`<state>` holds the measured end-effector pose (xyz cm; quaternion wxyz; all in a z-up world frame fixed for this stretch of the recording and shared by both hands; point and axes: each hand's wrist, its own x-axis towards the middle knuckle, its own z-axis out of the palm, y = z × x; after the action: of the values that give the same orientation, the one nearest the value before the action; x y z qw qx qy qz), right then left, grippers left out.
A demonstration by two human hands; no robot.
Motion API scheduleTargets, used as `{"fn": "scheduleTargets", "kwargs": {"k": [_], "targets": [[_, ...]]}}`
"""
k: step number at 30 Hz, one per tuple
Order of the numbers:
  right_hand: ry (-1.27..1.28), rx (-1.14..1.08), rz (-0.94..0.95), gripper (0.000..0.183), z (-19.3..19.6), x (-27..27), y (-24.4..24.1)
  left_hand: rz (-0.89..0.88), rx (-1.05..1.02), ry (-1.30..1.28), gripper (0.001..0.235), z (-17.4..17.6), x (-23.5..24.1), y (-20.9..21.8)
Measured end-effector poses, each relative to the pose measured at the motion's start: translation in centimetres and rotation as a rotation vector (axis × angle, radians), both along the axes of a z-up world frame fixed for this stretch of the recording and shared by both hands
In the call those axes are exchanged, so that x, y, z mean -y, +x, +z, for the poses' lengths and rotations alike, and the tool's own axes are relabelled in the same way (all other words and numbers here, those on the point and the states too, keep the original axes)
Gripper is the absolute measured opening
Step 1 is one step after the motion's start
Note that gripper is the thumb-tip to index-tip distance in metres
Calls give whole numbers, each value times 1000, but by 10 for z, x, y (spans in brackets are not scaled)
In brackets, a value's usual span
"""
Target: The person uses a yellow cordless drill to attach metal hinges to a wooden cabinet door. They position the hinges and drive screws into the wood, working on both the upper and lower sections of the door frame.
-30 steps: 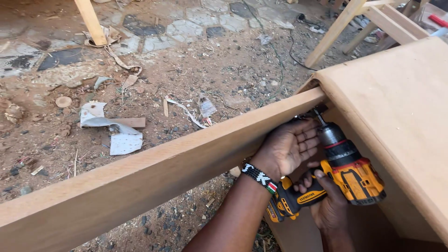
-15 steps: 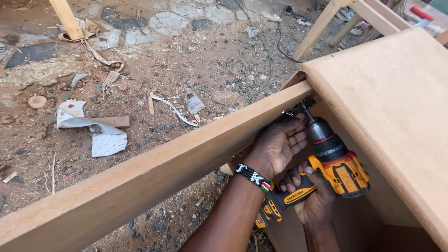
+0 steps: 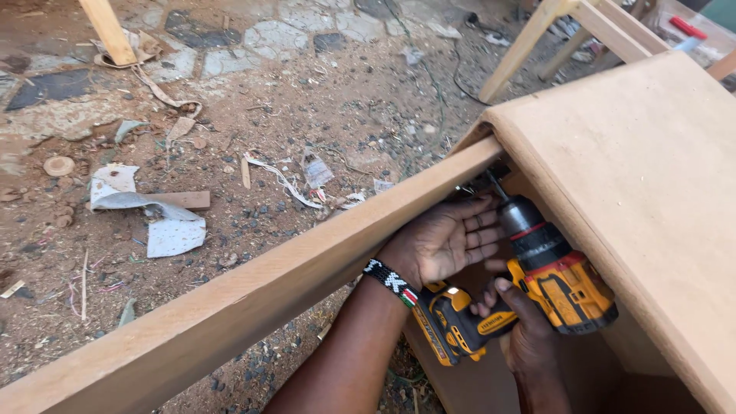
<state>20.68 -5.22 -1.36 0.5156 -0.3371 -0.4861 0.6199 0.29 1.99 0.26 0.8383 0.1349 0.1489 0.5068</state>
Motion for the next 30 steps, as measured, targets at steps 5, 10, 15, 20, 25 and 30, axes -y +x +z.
{"fn": "scheduleTargets", "kwargs": {"k": [5, 10, 15, 20, 25, 30], "targets": [[2, -15, -14, 12, 1, -1, 2, 30, 14, -48, 48, 3, -2, -2], [-46, -96, 44, 11, -2, 1, -1, 11, 47, -39, 44, 13, 5, -8], [-50, -100, 38, 12, -7, -2, 3, 34, 51, -84, 45, 20, 7, -10], [-54, -97, -8, 10, -10, 2, 1, 43, 27, -87, 59, 29, 13, -13], [-1, -36, -49, 9, -1, 8, -3, 97, 74, -87, 25, 12, 0, -5], [70, 133, -110, 36, -2, 4, 2, 148, 82, -111, 33, 13, -2, 1]]}}
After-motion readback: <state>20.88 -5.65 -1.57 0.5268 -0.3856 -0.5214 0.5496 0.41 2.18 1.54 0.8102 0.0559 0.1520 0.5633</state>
